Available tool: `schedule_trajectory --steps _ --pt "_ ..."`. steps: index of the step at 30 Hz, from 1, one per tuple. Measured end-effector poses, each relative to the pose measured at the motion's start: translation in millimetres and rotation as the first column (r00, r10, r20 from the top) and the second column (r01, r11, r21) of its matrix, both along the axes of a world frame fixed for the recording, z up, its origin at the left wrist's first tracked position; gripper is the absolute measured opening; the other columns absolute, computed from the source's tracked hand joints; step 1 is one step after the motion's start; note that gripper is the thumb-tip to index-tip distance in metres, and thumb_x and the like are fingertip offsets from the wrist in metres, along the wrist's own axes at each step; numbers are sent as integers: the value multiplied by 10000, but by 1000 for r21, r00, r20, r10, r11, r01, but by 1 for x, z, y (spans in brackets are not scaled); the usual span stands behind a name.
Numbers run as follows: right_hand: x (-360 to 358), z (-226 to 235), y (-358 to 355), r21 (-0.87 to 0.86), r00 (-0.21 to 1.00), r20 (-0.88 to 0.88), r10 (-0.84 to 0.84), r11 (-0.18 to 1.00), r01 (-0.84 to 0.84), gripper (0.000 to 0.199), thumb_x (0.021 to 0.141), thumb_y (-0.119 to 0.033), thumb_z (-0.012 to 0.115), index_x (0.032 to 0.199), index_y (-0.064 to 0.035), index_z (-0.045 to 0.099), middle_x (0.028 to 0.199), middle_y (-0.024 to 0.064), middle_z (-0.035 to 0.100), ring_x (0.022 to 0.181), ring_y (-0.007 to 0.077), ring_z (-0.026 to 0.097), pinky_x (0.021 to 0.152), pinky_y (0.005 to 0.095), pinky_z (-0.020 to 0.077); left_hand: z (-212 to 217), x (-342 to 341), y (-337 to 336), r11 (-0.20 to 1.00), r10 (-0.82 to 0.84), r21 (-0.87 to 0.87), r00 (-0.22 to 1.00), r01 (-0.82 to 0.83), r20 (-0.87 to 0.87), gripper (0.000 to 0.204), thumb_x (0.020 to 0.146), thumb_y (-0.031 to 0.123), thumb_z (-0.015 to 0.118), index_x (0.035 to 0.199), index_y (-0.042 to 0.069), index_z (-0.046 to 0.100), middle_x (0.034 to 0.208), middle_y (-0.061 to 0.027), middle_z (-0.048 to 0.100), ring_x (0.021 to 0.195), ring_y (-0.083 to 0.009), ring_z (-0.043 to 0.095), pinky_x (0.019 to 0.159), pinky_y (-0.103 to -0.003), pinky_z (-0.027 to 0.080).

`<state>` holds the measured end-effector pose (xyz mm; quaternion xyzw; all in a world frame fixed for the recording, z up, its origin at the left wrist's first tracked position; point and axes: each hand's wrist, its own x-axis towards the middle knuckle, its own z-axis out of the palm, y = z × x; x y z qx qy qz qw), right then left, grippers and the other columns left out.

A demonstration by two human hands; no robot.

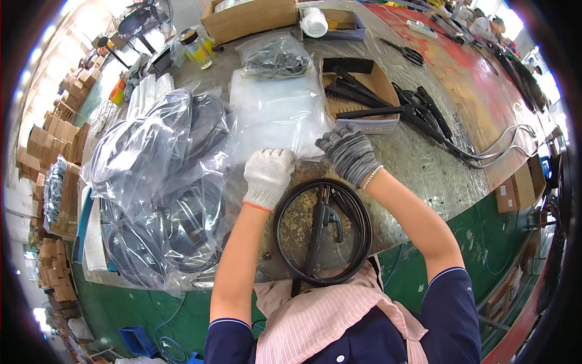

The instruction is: The person packs welding cables with electrode holders and chipping hammer brushes into plastic bags by hand and places the packaged sets onto a stack.

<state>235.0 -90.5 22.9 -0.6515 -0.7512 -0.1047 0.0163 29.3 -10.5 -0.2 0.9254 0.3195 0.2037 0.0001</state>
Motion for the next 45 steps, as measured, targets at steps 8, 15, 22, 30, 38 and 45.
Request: schedule_trajectory --steps 8,15,22,30,38,45 --pt "28 -2 -5 -22 977 -172 -128 992 126 239 820 -277 612 1029 -171 661 996 87 638 919 266 643 799 423 503 31 4 -22 964 -150 241 976 110 157 223 763 264 690 957 156 676 1041 -65 641 1032 -270 595 886 -416 496" --pt "22 -3 -5 145 998 27 -57 988 53 270 811 -293 614 1041 -159 656 934 63 646 869 237 648 760 403 499 -6 19 -32 981 153 122 988 -152 0 291 868 174 558 1142 243 628 1332 -103 507 1211 -301 497 1000 -464 443" --pt "57 -64 -26 293 991 -55 -123 947 134 244 840 -288 590 1032 -150 650 892 73 640 822 254 643 750 393 500 14 -12 -24 939 287 26 740 -342 -608 487 964 157 420 1448 184 379 804 -93 654 625 -243 651 540 -374 551" --pt "11 -47 -70 -67 992 -111 -61 996 54 418 897 -283 517 1279 -114 521 809 106 615 672 251 615 618 389 491 -17 -61 -39 958 281 94 830 -270 -482 621 869 143 507 1467 224 362 685 -71 628 528 -215 617 430 -351 478" --pt "5 -54 -207 13 947 -312 79 997 -79 378 757 -177 612 1134 -190 635 712 56 587 586 227 614 470 394 457 -16 -108 -155 991 -67 -127 954 30 -291 581 741 127 566 1299 286 585 558 -41 471 489 -234 522 449 -401 409" --pt "96 -14 -71 -187 977 174 121 978 -88 365 884 -229 571 1247 -192 572 1220 12 594 1080 167 589 763 317 503 -26 -75 -116 994 55 -77 962 -79 -268 526 759 133 605 1268 267 582 543 -29 491 477 -242 540 480 -407 455"
